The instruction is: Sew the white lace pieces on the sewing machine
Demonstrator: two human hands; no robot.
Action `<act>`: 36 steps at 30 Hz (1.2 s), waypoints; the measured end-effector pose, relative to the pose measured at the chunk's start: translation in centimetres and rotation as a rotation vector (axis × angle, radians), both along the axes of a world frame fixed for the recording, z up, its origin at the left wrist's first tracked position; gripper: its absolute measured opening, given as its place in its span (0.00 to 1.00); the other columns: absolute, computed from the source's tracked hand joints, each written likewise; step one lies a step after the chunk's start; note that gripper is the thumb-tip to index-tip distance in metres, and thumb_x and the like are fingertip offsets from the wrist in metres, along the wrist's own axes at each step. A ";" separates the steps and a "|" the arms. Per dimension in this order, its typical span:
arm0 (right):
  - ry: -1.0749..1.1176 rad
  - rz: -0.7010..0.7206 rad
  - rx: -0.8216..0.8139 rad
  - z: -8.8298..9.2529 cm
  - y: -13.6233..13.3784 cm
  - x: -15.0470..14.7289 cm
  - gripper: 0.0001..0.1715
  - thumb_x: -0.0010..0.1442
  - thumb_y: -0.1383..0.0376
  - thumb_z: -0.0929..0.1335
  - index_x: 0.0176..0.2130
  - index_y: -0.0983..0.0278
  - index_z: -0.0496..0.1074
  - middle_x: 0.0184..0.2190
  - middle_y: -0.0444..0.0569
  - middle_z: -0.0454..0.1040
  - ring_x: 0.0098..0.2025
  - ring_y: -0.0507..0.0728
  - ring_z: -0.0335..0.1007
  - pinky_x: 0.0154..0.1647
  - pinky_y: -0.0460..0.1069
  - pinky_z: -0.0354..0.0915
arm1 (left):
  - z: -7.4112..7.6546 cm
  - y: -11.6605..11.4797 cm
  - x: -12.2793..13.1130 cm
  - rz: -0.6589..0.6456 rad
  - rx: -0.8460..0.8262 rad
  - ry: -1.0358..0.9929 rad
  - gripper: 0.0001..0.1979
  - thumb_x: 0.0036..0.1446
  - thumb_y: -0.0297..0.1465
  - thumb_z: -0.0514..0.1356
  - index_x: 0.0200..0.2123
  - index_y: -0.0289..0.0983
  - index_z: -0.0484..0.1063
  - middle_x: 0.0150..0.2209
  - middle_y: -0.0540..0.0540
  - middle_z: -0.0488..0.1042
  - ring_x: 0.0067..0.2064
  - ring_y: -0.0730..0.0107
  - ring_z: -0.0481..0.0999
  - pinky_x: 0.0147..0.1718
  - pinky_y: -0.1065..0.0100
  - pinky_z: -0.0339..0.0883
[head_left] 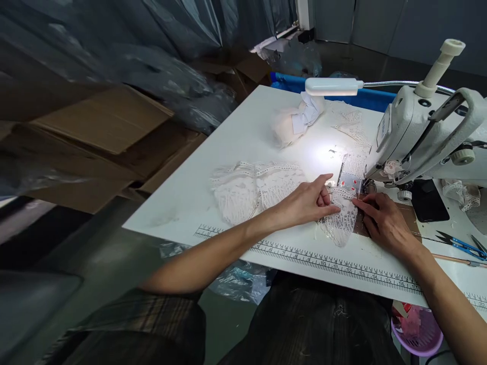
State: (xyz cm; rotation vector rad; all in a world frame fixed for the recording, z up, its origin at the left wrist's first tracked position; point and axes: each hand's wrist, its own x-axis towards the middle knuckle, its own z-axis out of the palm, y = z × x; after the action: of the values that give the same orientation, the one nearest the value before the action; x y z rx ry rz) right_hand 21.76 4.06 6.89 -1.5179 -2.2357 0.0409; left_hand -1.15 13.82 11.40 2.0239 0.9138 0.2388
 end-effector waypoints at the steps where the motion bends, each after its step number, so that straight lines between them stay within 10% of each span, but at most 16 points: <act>1: 0.006 -0.004 0.012 0.1 -0.1 -0.1 0.25 0.65 0.69 0.60 0.58 0.56 0.71 0.47 0.56 0.71 0.47 0.63 0.68 0.48 0.62 0.72 | 0.0 0.0 0.0 -0.001 0.012 -0.001 0.38 0.57 0.41 0.60 0.66 0.32 0.51 0.35 0.47 0.76 0.31 0.69 0.75 0.28 0.70 0.67; 36: 0.154 -0.036 -0.098 2.3 -1.7 -0.6 0.21 0.64 0.69 0.61 0.53 0.63 0.75 0.42 0.55 0.76 0.42 0.58 0.75 0.42 0.53 0.75 | 0.2 -0.1 0.4 0.067 -0.011 0.013 0.34 0.55 0.36 0.61 0.62 0.29 0.60 0.31 0.47 0.77 0.30 0.70 0.75 0.29 0.69 0.67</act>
State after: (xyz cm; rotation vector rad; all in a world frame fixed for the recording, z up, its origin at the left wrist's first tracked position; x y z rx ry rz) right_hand 21.20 2.39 9.20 -1.5499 -2.1120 0.2509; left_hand -0.76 13.75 11.62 1.9892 0.9899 0.2567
